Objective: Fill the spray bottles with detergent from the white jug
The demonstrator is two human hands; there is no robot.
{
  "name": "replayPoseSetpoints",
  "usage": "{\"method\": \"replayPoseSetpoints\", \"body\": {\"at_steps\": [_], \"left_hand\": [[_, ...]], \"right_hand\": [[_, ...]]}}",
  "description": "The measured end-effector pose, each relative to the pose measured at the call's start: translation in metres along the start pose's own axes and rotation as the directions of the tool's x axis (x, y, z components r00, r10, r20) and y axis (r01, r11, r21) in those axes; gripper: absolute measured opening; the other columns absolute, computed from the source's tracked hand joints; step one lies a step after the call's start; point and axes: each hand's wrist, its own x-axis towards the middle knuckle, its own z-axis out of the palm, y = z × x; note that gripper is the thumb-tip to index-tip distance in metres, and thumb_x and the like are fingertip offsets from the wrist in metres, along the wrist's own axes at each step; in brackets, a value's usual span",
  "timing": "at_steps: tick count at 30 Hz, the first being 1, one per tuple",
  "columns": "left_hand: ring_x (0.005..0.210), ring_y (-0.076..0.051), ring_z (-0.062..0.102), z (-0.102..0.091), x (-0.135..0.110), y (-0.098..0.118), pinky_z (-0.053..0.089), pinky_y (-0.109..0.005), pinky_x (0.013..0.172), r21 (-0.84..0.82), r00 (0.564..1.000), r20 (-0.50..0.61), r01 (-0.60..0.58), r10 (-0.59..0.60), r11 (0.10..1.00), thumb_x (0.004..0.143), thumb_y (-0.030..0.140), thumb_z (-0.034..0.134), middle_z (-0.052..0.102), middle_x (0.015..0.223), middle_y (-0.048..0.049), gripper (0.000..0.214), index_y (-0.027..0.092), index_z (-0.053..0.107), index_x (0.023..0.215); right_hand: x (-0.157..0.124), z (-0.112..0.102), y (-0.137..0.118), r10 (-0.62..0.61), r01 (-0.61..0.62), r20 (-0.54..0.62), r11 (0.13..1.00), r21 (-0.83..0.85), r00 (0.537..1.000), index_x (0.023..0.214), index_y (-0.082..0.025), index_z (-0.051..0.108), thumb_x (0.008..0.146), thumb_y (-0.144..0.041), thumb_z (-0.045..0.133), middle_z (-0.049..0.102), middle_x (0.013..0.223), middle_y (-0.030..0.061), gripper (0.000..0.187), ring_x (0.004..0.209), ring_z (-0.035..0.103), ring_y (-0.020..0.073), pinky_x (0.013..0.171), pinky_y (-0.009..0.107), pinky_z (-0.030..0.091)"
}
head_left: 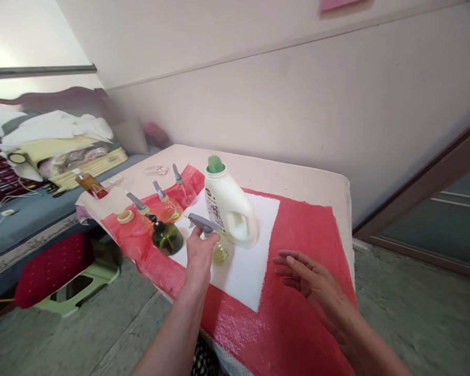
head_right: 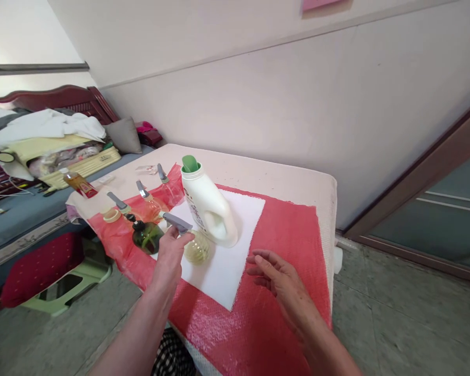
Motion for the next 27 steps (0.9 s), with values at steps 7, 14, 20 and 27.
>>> {"method": "replayPoseSetpoints", "body": {"at_steps": [7,14,20,27], "left_hand": [[0.088,-0.02,0.062,0.0,0.002,-0.004,0.042,-0.031,0.083,0.059,1.0,-0.004,0.004,-0.003,0.998,0.058,0.016,0.064,0.068,0.089,-0.0015,0.036,0.019,0.064,0.094],[0.089,-0.021,0.065,0.002,-0.005,-0.007,0.045,-0.032,0.081,0.161,1.0,0.007,-0.01,0.009,0.987,0.062,0.017,0.063,0.069,0.098,-0.0067,0.043,0.016,0.06,0.105],[0.118,-0.031,0.054,-0.016,-0.011,-0.012,0.039,-0.038,0.097,0.289,0.998,-0.056,0.034,-0.019,0.957,0.052,0.014,0.074,0.059,0.124,-0.0202,0.074,0.009,0.053,0.122],[0.119,-0.028,0.053,-0.064,-0.112,-0.024,0.037,-0.036,0.101,0.338,0.999,0.023,-0.052,0.047,0.94,0.066,0.023,0.067,0.059,0.123,-0.0177,0.053,0.009,0.058,0.117]], "right_hand": [[0.007,-0.002,0.002,-0.032,0.032,0.005,0.999,-0.001,0.999,0.102,-0.02,0.065,0.075,-0.053,0.071,0.068,0.105,0.0081,0.043,0.089,0.064,0.0184,0.078,0.03,0.049],[0.005,0.004,0.005,-0.043,0.044,-0.008,0.998,0.042,0.999,0.098,-0.019,0.066,0.07,-0.051,0.076,0.07,0.1,0.008,0.044,0.085,0.065,0.0177,0.075,0.029,0.05],[-0.031,0.007,0.011,-0.08,0.082,-0.021,0.993,0.09,0.997,0.095,-0.019,0.065,0.063,-0.052,0.08,0.07,0.099,0.0081,0.049,0.083,0.065,0.0176,0.072,0.028,0.051],[-0.125,-0.004,0.082,-0.019,0.025,-0.059,0.994,0.111,0.998,0.094,-0.02,0.064,0.059,-0.051,0.081,0.071,0.087,0.0065,0.05,0.067,0.063,0.0149,0.059,0.026,0.047]]}}
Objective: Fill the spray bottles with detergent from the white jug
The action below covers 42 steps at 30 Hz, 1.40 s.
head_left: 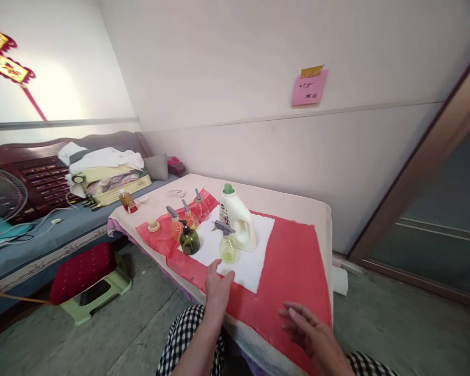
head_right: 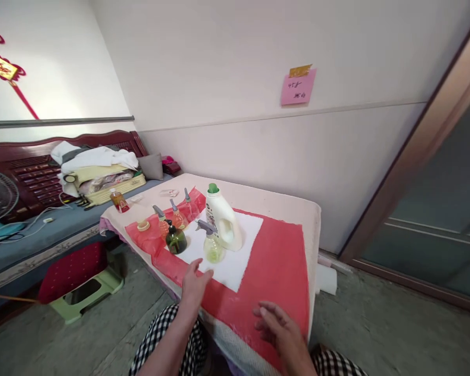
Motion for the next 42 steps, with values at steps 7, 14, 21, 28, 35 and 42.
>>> {"method": "replayPoseSetpoints", "body": {"at_steps": [7,14,21,28,35,42], "left_hand": [[0.087,-0.021,0.065,0.004,-0.146,-0.066,0.048,-0.031,0.081,-0.078,0.904,0.409,-0.1,0.123,0.992,0.082,0.027,0.048,0.071,0.093,-0.0076,0.023,0.019,0.066,0.095],[0.088,-0.017,0.066,0.018,-0.179,-0.106,0.045,-0.025,0.078,0.299,0.801,0.598,-0.254,0.026,0.92,0.087,0.016,0.037,0.072,0.097,-0.0058,0.034,0.02,0.067,0.103],[0.082,-0.017,0.065,0.026,-0.181,-0.111,0.041,-0.024,0.071,0.432,0.753,0.656,-0.31,-0.06,0.847,0.087,0.016,0.044,0.072,0.086,-0.0059,0.027,0.021,0.07,0.091],[0.084,-0.017,0.063,0.021,-0.182,-0.111,0.037,-0.024,0.069,0.506,0.719,0.683,-0.339,-0.128,0.793,0.089,0.018,0.043,0.071,0.089,-0.0076,0.028,0.019,0.07,0.091],[0.084,-0.018,0.063,0.021,-0.182,-0.107,0.037,-0.025,0.069,0.542,0.712,0.683,-0.343,-0.164,0.767,0.088,0.016,0.043,0.071,0.091,-0.0083,0.028,0.02,0.07,0.091],[0.085,-0.017,0.062,0.02,-0.183,-0.108,0.037,-0.024,0.07,0.509,0.717,0.677,-0.293,-0.166,0.809,0.086,0.014,0.044,0.071,0.09,-0.0077,0.026,0.019,0.069,0.085]], "right_hand": [[-0.078,0.001,0.096,-0.04,0.05,0.05,0.976,-0.21,0.998,0.087,-0.02,0.058,0.061,-0.058,0.066,0.055,0.056,-0.0042,0.047,0.039,0.042,0.0097,0.04,0.025,0.03],[-0.088,0.004,0.155,0.058,-0.05,0.008,0.915,-0.4,0.998,0.081,-0.017,0.059,0.083,-0.05,0.06,0.055,0.061,-0.004,0.033,0.047,0.047,0.009,0.045,0.023,0.041],[-0.076,-0.003,0.167,0.182,-0.157,-0.011,0.813,-0.56,0.983,0.112,-0.015,0.057,0.092,-0.037,0.056,0.061,0.106,0.0055,0.03,0.088,0.061,0.016,0.076,0.035,0.054],[-0.082,-0.003,0.17,0.245,-0.207,-0.03,0.738,-0.642,0.969,0.116,-0.016,0.056,0.092,-0.038,0.056,0.06,0.112,0.0068,0.032,0.094,0.061,0.018,0.08,0.039,0.054],[-0.082,-0.004,0.17,0.245,-0.202,-0.031,0.717,-0.667,0.969,0.116,-0.016,0.056,0.092,-0.038,0.056,0.06,0.112,0.0067,0.033,0.094,0.061,0.018,0.08,0.038,0.054],[-0.081,-0.005,0.174,0.234,-0.187,-0.022,0.713,-0.676,0.972,0.116,-0.016,0.056,0.092,-0.038,0.056,0.059,0.113,0.007,0.033,0.095,0.061,0.0184,0.081,0.039,0.053]]}}
